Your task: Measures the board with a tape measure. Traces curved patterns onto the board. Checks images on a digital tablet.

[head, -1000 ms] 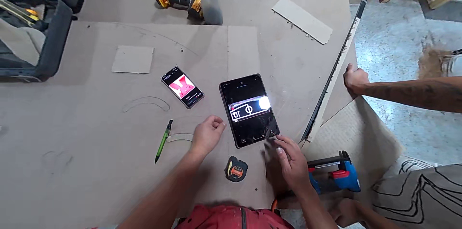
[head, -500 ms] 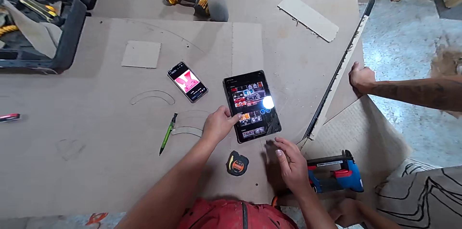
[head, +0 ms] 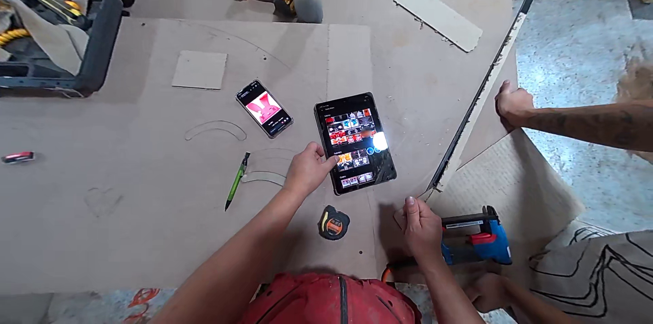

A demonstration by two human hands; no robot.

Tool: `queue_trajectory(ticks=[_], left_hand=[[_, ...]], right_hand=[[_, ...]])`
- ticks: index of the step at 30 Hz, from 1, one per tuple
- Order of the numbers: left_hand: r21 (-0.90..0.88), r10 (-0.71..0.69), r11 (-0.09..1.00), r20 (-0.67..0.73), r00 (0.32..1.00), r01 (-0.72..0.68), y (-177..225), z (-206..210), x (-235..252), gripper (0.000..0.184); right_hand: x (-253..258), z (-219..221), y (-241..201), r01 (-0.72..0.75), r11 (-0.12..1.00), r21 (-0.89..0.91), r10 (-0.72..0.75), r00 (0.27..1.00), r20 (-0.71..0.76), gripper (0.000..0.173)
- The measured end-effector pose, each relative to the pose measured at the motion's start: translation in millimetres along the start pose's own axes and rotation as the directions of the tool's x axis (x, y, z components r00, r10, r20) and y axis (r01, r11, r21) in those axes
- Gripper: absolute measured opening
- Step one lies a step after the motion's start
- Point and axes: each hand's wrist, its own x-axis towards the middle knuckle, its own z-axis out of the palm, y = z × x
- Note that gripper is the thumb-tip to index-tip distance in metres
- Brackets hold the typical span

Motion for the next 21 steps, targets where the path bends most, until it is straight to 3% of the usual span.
queue_trajectory(ticks=[6,10,14,21], left_hand=[[0.083,-0.054,0.995,-0.027,0.998,0.056,14.9,0.9,12.3,0.057],[0.108,-0.018,0.994,0.066,0.998,0.011,12.8,-2.4,5.8,0.083],[0.037,-0.015,0.999,0.082,0.997,0.012,10.1,-8.2,7.4,0.072],[0.095,-0.035,0.995,0.057,0.998,0.030,11.8,-4.3,14.6,0.058]], right_hand=[[-3.2,-7.4,-0.1,-0.013,0.999,0.031,0.011,0.998,0.060,0.046],[-5.3,-9.1,3.0,-0.003,0.999,0.045,0.000,0.998,0.065,0.044],[-6.2,-7.9,5.6,0.000,0.998,0.057,-0.004,0.997,0.078,0.044],[-7.4,-7.2,2.0,-0.004,0.997,0.081,-0.002,0.997,0.078,0.041]])
